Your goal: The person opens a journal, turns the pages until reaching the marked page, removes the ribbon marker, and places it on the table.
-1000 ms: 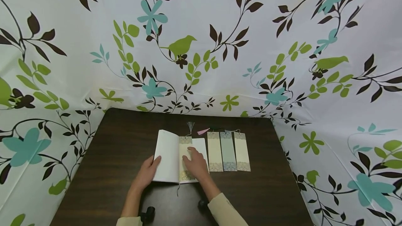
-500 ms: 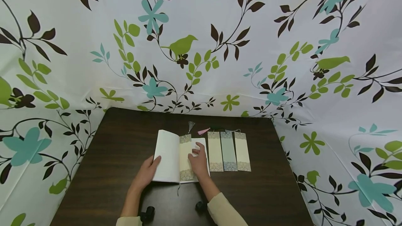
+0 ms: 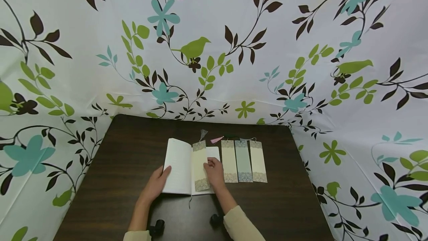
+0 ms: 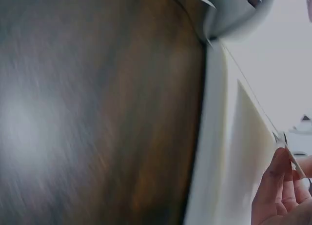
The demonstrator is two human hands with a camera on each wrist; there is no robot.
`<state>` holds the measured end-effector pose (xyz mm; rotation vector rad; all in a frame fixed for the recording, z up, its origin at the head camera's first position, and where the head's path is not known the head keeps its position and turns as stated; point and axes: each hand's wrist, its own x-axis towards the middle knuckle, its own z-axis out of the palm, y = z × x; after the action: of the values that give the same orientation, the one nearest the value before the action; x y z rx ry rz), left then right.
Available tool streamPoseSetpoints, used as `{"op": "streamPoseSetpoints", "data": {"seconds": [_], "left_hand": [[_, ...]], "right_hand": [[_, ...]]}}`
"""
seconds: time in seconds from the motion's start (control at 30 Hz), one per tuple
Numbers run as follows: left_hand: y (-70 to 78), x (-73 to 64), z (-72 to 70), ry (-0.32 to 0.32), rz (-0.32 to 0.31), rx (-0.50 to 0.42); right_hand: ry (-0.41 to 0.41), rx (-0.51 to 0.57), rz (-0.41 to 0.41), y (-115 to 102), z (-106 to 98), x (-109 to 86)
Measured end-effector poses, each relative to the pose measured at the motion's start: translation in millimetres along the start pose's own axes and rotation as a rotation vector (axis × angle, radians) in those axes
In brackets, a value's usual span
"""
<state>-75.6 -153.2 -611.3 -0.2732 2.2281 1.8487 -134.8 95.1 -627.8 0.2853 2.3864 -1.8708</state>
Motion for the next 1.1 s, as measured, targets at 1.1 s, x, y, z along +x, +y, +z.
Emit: {"op": "streamPoseSetpoints", "data": {"seconds": [1.1], "left_hand": [[3.3, 0.9, -1.5, -0.017, 0.004, 0.082]], "right_hand": [[0.342, -0.251, 0.138, 23.4, -280.3, 44.0]]}}
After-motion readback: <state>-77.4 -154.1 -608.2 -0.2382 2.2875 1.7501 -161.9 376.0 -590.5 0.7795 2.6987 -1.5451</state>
